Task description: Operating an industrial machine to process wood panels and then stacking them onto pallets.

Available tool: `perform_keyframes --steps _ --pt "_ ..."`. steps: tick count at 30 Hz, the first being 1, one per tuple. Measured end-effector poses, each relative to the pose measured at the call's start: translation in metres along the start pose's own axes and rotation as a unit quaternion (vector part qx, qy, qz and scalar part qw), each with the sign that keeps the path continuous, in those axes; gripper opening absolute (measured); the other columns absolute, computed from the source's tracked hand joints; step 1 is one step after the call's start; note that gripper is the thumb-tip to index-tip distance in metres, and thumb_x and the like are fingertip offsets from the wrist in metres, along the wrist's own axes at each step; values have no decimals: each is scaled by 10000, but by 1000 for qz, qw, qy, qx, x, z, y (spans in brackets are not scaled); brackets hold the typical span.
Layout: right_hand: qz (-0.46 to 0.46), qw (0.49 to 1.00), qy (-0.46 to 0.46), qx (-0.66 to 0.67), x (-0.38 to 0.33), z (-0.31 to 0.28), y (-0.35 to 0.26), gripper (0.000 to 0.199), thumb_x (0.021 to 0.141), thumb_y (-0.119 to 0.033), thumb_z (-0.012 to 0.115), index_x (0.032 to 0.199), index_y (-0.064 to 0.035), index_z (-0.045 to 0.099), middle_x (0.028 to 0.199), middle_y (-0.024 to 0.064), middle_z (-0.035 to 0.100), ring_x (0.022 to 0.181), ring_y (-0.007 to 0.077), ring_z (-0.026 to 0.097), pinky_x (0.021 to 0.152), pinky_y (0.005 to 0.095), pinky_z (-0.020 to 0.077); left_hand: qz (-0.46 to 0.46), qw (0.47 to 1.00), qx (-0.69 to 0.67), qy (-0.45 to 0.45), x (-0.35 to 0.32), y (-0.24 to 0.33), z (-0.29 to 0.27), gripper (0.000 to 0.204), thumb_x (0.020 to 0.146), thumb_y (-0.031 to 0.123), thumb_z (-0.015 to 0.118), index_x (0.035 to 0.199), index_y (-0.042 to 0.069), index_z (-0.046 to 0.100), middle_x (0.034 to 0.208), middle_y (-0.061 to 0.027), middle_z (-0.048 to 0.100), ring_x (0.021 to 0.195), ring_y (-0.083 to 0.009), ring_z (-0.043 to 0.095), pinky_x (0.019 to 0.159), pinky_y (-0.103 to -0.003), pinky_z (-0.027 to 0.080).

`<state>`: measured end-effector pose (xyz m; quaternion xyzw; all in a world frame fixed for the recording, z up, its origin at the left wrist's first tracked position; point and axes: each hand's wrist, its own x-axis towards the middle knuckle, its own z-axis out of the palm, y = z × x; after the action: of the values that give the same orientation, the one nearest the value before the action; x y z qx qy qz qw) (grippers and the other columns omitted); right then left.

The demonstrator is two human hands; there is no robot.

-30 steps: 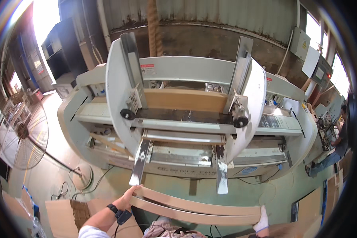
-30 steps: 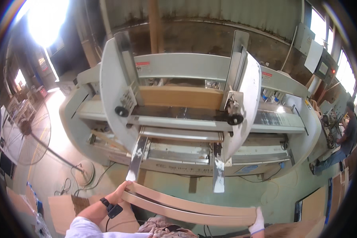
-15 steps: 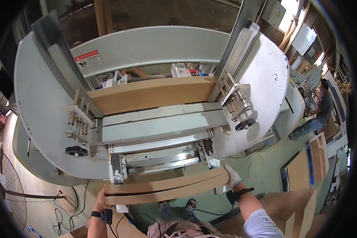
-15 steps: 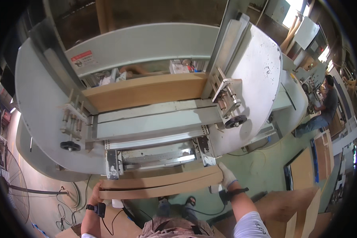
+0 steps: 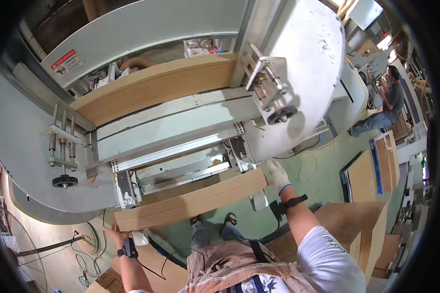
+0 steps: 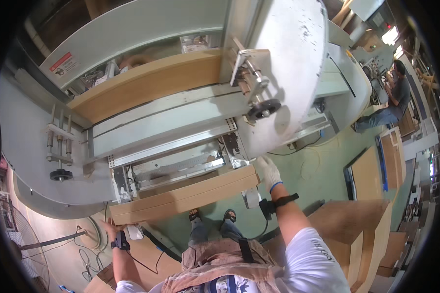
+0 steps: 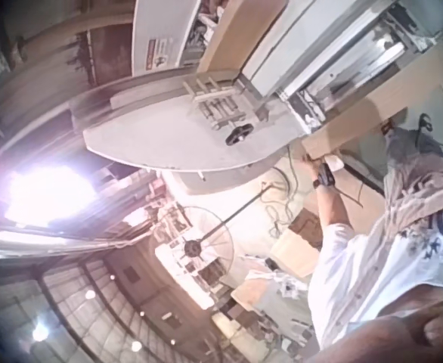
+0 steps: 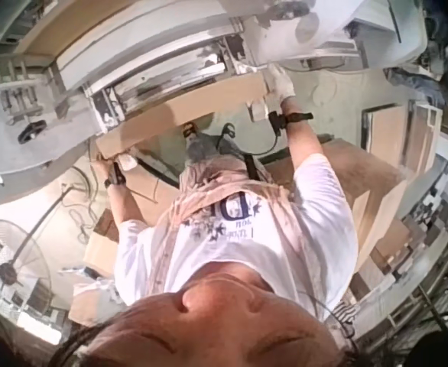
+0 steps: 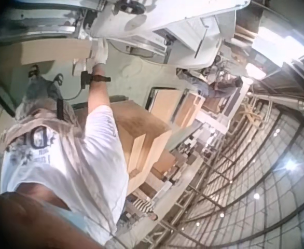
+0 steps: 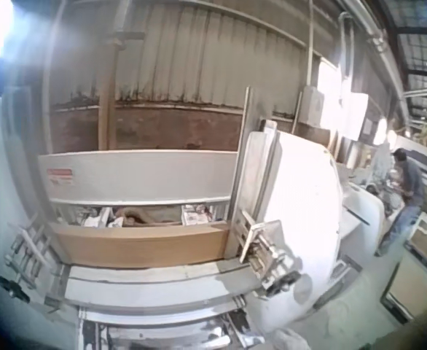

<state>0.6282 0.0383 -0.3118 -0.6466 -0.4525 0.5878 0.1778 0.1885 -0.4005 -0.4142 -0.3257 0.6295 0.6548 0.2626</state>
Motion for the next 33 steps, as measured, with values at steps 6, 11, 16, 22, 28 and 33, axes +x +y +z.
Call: perform_keyframes --steps 6,11,16,22,28,33 --pt "-4 997 1 -73 1 -17 22 651 741 -468 523 1255 -106 353 1192 133 444 1054 269 453 812 355 416 -107 982 -37 -153 -82 -142 14 564 787 555 424 1206 180 384 913 -54 482 765 -164 460 790 -320 408" --pt "24 996 -88 -12 2 28 48 724 718 -496 546 1217 -2 370 1146 160 461 999 250 493 736 356 453 -78 911 -39 -403 -126 -208 92 719 726 592 487 1215 85 342 1231 -93 341 1154 -227 314 963 -452 227" --pt "96 968 -216 80 -22 7 28 544 774 -432 530 1130 -29 448 1030 112 504 902 239 524 700 386 454 -83 932 -180 -304 -184 -192 151 579 763 471 514 1203 129 357 1158 -41 400 1111 -227 350 941 -442 257" --pt "59 955 -292 2 -22 8 37 549 773 -486 512 1156 -101 429 1069 73 514 949 246 501 731 440 414 -73 946 -212 -233 -182 -190 142 460 789 394 488 1172 160 387 1123 -49 423 1051 -222 390 906 -463 297" --pt "-14 938 -343 37 -66 -46 35 504 839 -448 398 1179 -77 419 1128 94 476 1030 240 456 852 376 379 -117 952 -189 -211 -250 -168 105 547 740 458 545 1202 209 389 1198 -25 411 1148 -244 324 881 -546 295" --pt "106 954 -213 184 -22 -207 68 509 846 -451 339 1231 -119 355 1227 81 393 1169 266 301 973 413 219 -131 928 -167 -305 -327 -112 89 640 726 475 558 1220 125 352 1209 -89 397 1121 -279 378 898 -490 343"
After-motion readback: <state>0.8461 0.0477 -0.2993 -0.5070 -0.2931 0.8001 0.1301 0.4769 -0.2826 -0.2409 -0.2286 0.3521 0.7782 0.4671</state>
